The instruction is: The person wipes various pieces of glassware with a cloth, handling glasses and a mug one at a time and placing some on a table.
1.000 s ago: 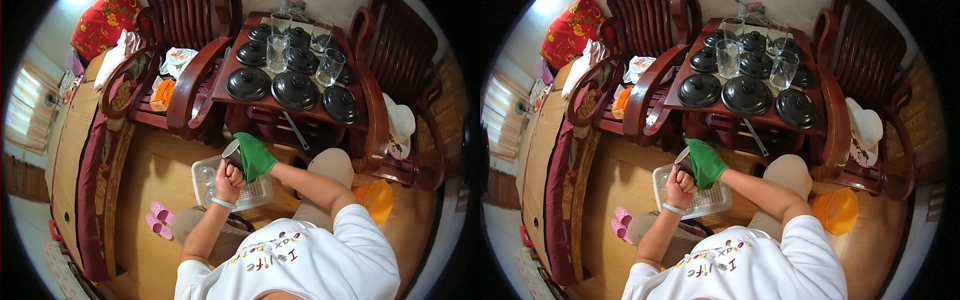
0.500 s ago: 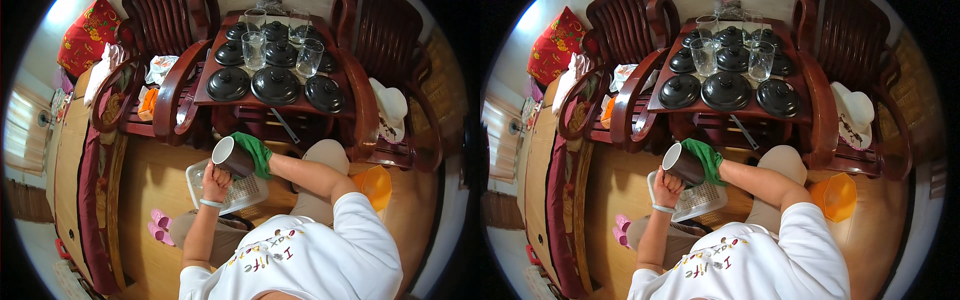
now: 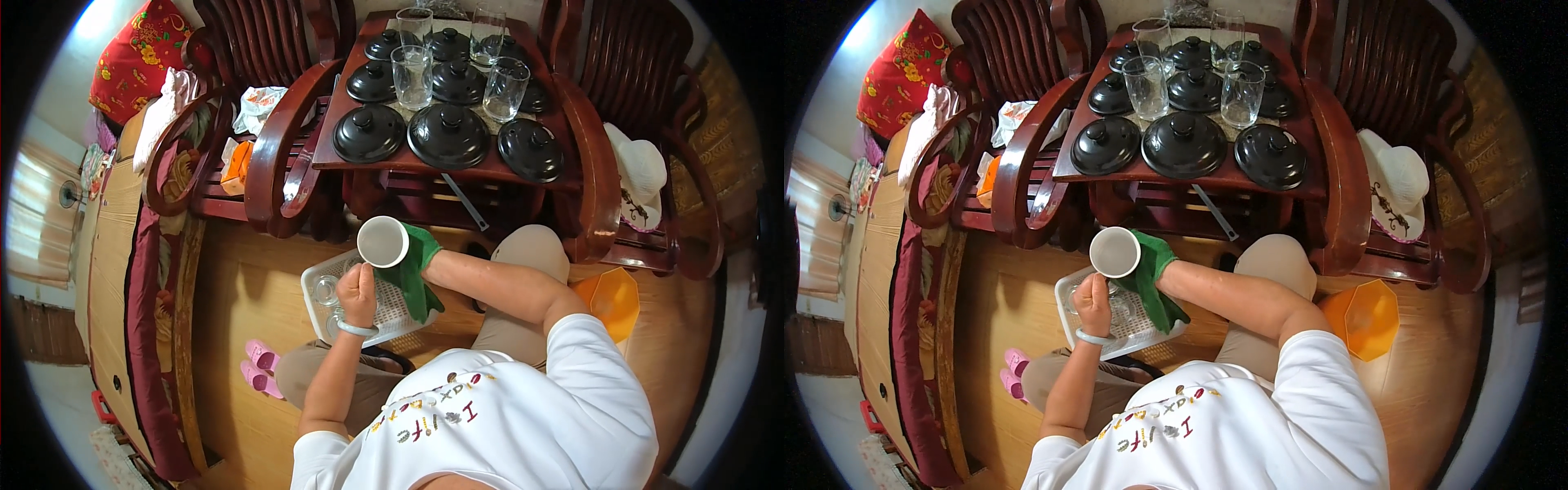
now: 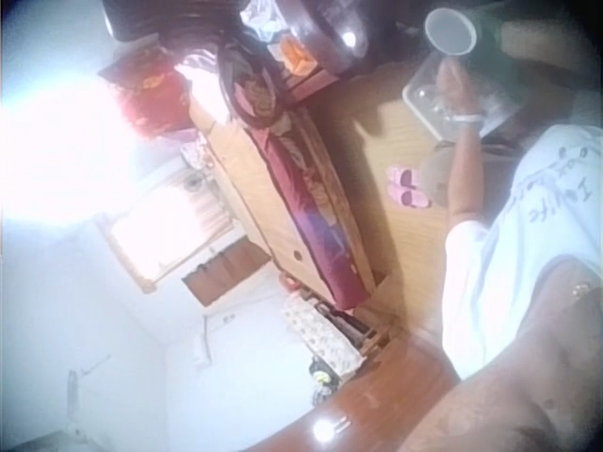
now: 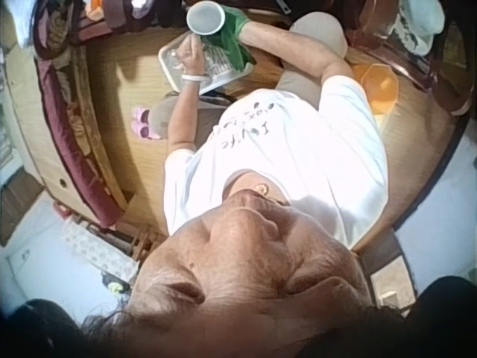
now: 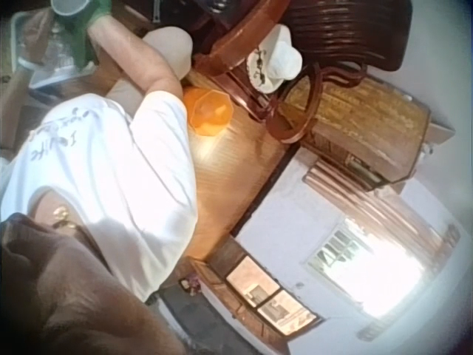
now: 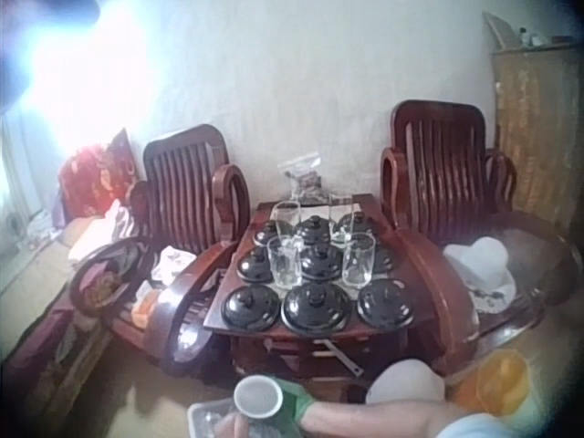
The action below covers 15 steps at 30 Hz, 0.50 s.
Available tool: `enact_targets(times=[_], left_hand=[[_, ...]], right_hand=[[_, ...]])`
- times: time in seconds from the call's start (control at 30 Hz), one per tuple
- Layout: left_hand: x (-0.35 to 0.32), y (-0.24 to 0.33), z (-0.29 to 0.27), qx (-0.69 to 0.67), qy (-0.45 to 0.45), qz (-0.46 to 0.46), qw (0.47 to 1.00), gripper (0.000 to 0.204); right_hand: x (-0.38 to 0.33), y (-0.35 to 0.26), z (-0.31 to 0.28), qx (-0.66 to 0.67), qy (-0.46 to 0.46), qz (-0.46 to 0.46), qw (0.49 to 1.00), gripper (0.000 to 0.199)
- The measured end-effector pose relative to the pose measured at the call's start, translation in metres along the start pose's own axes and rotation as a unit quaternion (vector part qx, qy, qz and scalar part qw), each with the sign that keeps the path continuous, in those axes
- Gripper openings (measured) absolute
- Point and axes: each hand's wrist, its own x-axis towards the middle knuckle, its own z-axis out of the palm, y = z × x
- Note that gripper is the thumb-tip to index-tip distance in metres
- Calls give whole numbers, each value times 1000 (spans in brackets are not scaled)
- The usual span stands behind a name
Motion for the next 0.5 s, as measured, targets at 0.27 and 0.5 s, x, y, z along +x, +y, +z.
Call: enact_targets(times=[0.27,0.5], left_hand=[[6,3,-16,-196,-114,-94,969,41],[4,3,-15,-280,-79,-94,952,41]], right_hand=[[-2,13,3,53,73,-52,995,28],[-5,-5,0,234,76,-29,969,18]])
